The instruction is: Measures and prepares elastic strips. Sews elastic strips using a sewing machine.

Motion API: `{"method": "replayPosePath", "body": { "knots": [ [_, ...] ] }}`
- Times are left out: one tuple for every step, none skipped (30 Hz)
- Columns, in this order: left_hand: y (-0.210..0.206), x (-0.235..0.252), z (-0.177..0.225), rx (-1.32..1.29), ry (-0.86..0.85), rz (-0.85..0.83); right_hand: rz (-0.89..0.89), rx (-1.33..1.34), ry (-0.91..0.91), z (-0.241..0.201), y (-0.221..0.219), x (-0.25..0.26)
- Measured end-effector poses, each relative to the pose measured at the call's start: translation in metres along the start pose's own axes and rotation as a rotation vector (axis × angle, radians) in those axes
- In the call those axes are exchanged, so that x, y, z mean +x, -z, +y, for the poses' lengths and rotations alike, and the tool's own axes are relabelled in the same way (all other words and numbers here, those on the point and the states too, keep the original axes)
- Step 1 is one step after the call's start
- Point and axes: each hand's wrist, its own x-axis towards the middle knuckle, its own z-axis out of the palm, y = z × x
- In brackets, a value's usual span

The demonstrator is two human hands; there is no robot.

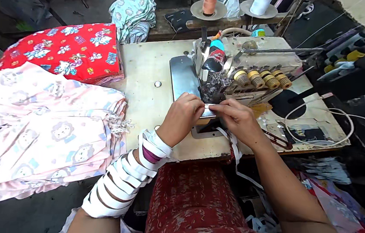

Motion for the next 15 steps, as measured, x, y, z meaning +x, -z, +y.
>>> {"method": "replayPosePath", "body": {
  "knots": [
    [-0.001, 0.002, -0.001, 0.004, 0.012, 0.014, 0.002, 0.003, -0.02, 0.0, -0.001, 0.002],
    [-0.003, 0.004, -0.003, 0.007, 0.019, 0.028, 0.007, -0.003, -0.04, 0.0, -0.002, 0.003],
    [-0.004, 0.005, -0.004, 0.009, 0.026, 0.039, 0.014, -0.015, -0.059, -0.001, -0.003, 0.005],
    [-0.004, 0.007, -0.005, 0.009, 0.031, 0.049, 0.023, -0.031, -0.073, -0.001, -0.004, 0.006],
    [-0.005, 0.008, -0.006, 0.007, 0.034, 0.055, 0.034, -0.048, -0.084, -0.002, -0.006, 0.007],
    [-0.004, 0.009, -0.006, 0.002, 0.036, 0.057, 0.048, -0.06, -0.09, -0.003, -0.008, 0.007],
    [-0.003, 0.009, -0.005, -0.003, 0.037, 0.05, 0.061, -0.07, -0.092, -0.003, -0.009, 0.008],
    [-0.002, 0.009, -0.004, -0.006, 0.041, 0.035, 0.075, -0.079, -0.094, -0.005, -0.011, 0.007],
    [-0.001, 0.008, -0.003, -0.006, 0.048, 0.016, 0.087, -0.082, -0.1, -0.007, -0.013, 0.006],
    [-0.001, 0.006, -0.002, 0.001, 0.058, -0.001, 0.102, -0.079, -0.106, -0.008, -0.015, 0.005],
    [-0.001, 0.006, -0.004, 0.013, 0.066, -0.013, 0.115, -0.075, -0.109, -0.007, -0.016, 0.005],
    [-0.002, 0.007, -0.006, 0.025, 0.069, -0.018, 0.127, -0.071, -0.113, -0.006, -0.018, 0.005],
    [-0.002, 0.008, -0.009, 0.039, 0.071, -0.018, 0.141, -0.07, -0.116, -0.005, -0.019, 0.004],
    [-0.002, 0.01, -0.011, 0.053, 0.072, -0.015, 0.161, -0.069, -0.122, -0.005, -0.02, 0.003],
    [-0.001, 0.014, -0.013, 0.069, 0.075, -0.021, 0.183, -0.072, -0.138, -0.006, -0.02, 0.001]
  ]
}}
